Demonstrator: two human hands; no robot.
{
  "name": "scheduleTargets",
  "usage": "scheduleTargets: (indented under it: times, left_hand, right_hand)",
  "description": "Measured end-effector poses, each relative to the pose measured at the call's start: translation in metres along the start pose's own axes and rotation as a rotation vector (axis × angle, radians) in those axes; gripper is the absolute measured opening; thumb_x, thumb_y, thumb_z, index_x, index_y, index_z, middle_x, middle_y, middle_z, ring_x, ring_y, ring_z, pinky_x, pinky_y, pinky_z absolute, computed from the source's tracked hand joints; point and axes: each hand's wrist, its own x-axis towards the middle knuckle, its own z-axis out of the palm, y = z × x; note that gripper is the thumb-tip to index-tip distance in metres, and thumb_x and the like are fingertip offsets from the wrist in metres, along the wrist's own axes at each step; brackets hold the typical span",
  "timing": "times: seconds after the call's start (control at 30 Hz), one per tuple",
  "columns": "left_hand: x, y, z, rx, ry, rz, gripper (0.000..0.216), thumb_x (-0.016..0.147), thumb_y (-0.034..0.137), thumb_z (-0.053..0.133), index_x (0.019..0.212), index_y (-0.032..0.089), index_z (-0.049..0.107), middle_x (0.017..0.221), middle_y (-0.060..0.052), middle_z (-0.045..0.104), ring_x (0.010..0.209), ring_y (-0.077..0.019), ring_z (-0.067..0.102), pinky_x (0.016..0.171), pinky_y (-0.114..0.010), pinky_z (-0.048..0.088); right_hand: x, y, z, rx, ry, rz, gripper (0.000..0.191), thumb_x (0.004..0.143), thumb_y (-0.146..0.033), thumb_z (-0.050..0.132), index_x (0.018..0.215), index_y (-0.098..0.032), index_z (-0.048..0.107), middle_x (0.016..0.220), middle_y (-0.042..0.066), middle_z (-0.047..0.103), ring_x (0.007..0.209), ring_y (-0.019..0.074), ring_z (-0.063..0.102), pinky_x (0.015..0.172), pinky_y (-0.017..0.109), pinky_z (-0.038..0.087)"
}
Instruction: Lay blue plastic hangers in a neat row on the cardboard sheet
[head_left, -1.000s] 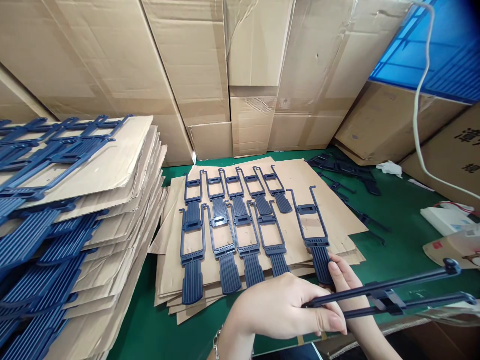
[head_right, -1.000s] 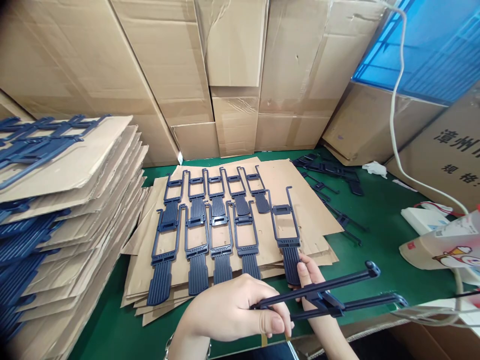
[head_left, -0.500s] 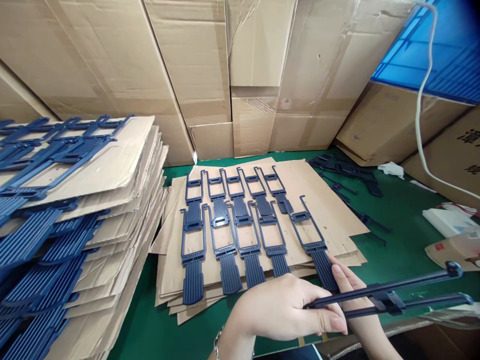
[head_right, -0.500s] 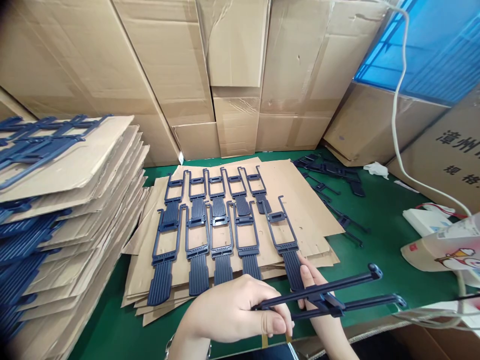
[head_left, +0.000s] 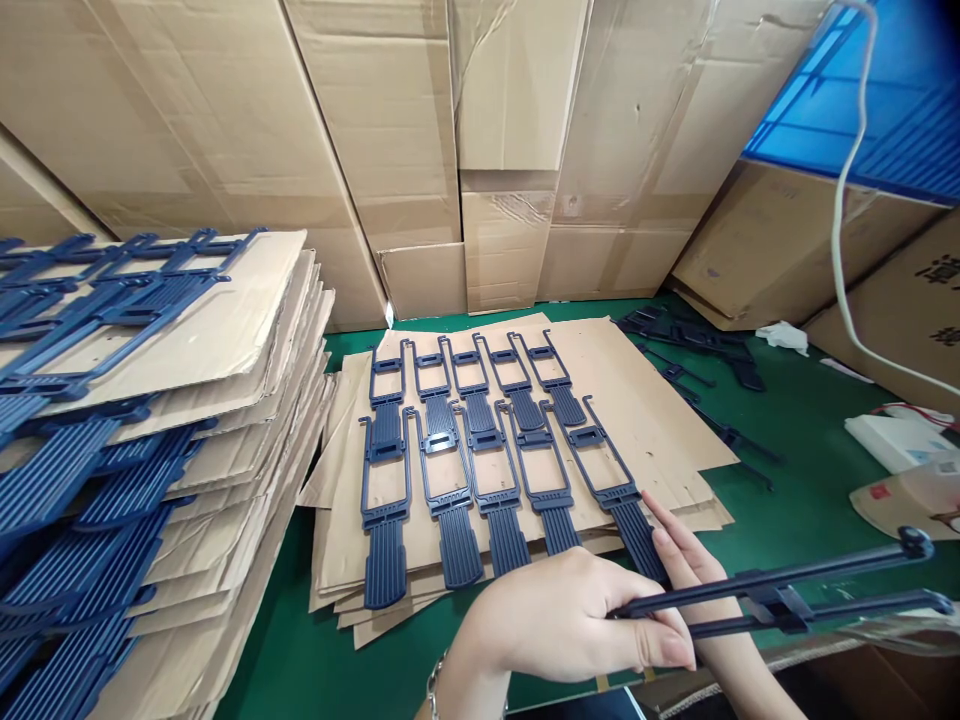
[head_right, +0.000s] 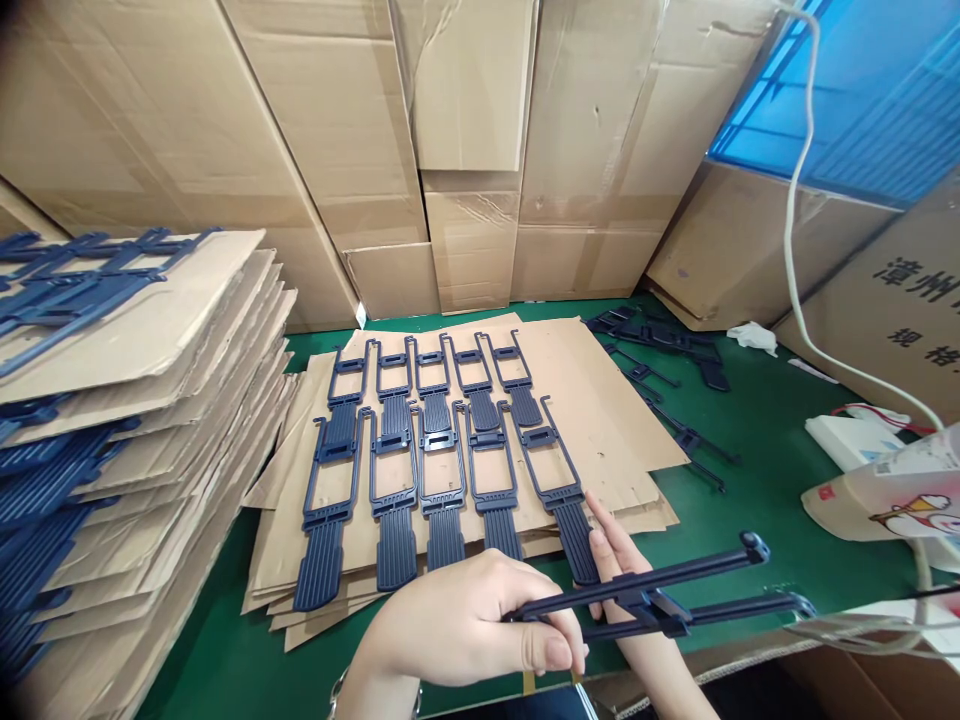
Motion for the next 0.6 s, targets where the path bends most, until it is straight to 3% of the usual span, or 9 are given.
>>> scheduleTargets:
  times: [0.13, 0.3, 0.6]
  left_hand:
    - [0.0, 0.0, 0.0, -0.013, 0.015, 0.001, 0.038, 0.081, 0.051, 0.044, 0.094, 0.022, 0.066, 0.086, -0.001, 0.066, 0.076, -0.0135, 0.059, 0.068, -0.02, 0.043]
    - [-0.001, 0.001, -0.001, -0.019, 0.002, 0.013, 0.038, 0.082, 0.05, 0.044, 0.094, 0.022, 0.066, 0.085, -0.002, 0.065, 0.074, -0.0135, 0.059, 0.067, -0.021, 0.043]
    - [-0.002, -0.003, -0.001, -0.098, -0.007, 0.006, 0.039, 0.08, 0.052, 0.046, 0.093, 0.021, 0.066, 0.086, -0.002, 0.065, 0.073, -0.0127, 0.059, 0.068, -0.021, 0.044]
  right_hand:
    - [-0.003, -0.003, 0.002, 0.017, -0.025, 0.008, 0.047, 0.07, -0.046, 0.059, 0.111, -0.022, 0.06, 0.07, 0.005, 0.063, 0.078, 0.024, 0.061, 0.059, 0.033, 0.052]
    - [-0.004, 0.0, 0.003, 0.091, -0.103, 0.082, 0.051, 0.071, -0.048, 0.058, 0.115, -0.021, 0.057, 0.058, 0.003, 0.058, 0.062, 0.0213, 0.06, 0.055, 0.032, 0.052]
    - [-0.001, -0.008, 0.006, 0.089, -0.113, 0.142, 0.057, 0.07, -0.053, 0.058, 0.116, -0.02, 0.056, 0.046, -0.001, 0.051, 0.047, 0.0181, 0.054, 0.048, 0.03, 0.049]
